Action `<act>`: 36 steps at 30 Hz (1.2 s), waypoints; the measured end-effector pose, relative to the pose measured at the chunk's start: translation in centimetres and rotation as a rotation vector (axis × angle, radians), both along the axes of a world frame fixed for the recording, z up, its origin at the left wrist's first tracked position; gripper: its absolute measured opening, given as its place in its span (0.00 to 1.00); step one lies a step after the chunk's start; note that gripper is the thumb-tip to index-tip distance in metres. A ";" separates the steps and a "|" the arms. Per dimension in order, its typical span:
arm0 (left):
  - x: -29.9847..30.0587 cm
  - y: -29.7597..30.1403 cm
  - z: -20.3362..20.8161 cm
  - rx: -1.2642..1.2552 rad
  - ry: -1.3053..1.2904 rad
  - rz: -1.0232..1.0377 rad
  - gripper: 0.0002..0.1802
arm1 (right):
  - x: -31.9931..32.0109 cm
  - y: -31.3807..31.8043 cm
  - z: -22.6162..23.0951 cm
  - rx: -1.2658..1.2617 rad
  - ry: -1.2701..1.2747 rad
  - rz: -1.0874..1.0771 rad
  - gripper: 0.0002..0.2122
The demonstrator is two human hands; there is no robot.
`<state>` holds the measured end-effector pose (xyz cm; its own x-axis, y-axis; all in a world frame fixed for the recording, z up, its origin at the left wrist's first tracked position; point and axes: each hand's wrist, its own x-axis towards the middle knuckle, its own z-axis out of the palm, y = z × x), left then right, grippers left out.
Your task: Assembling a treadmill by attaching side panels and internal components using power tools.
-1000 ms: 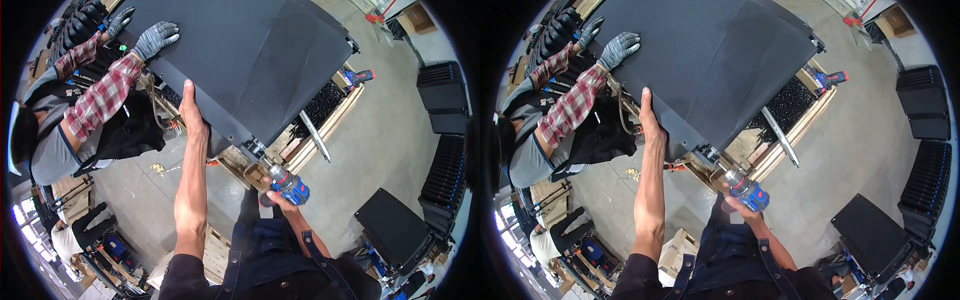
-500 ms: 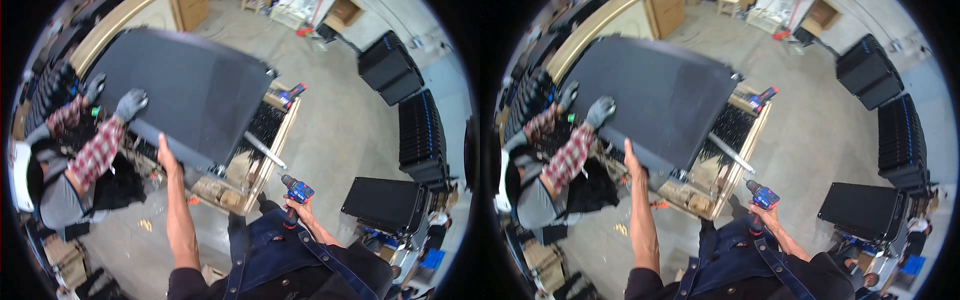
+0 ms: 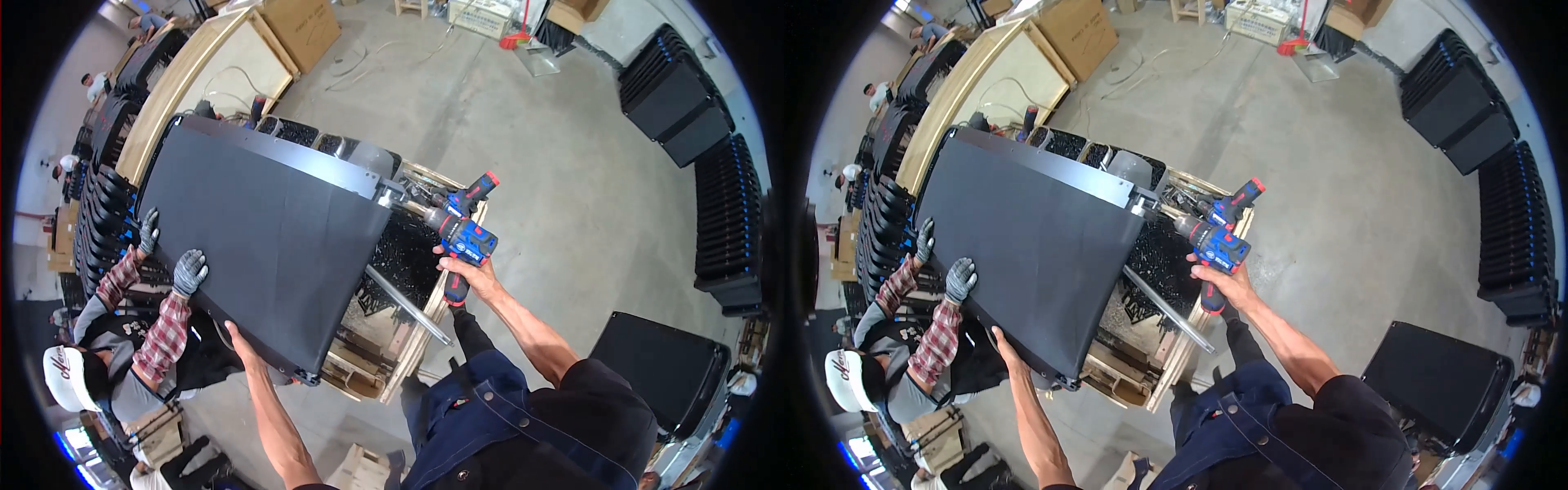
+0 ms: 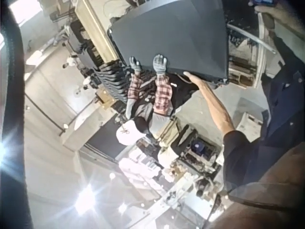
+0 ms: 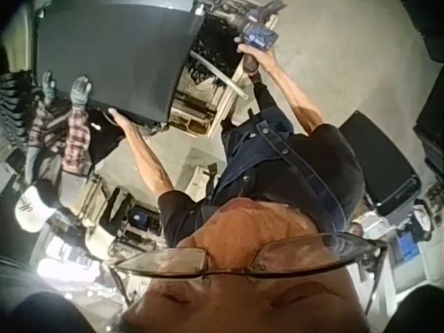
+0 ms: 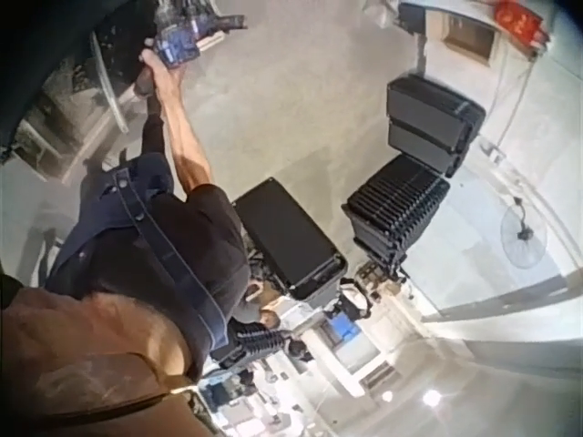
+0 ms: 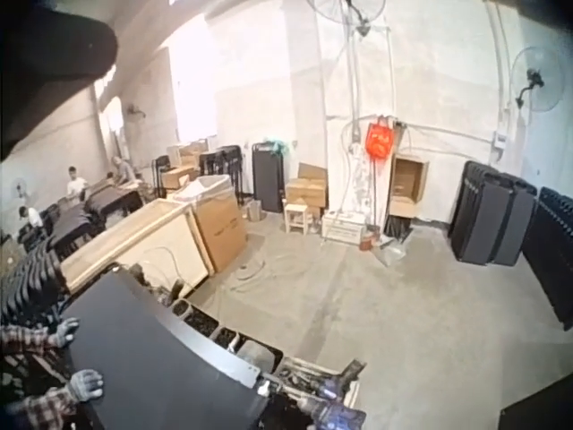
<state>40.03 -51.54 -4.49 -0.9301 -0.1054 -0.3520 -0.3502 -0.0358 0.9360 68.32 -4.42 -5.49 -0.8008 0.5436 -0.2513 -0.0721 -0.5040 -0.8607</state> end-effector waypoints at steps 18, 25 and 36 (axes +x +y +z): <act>-0.7 -0.6 0.0 -0.391 -0.066 0.054 0.52 | -1.3 6.4 -2.9 0.543 -0.009 0.169 0.21; -0.3 0.7 0.6 -0.358 -0.106 0.054 0.51 | -1.7 3.2 -0.8 -0.414 -0.054 0.233 0.27; 0.4 1.1 1.1 -0.445 -0.205 0.188 0.56 | -2.1 1.0 1.0 -0.540 -0.104 0.102 0.27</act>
<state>40.42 -50.47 -3.40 -0.7976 -0.4445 -0.4079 -0.5534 0.2699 0.7880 66.25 -3.42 -4.53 -0.7989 0.2371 -0.5528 0.0714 -0.8751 -0.4786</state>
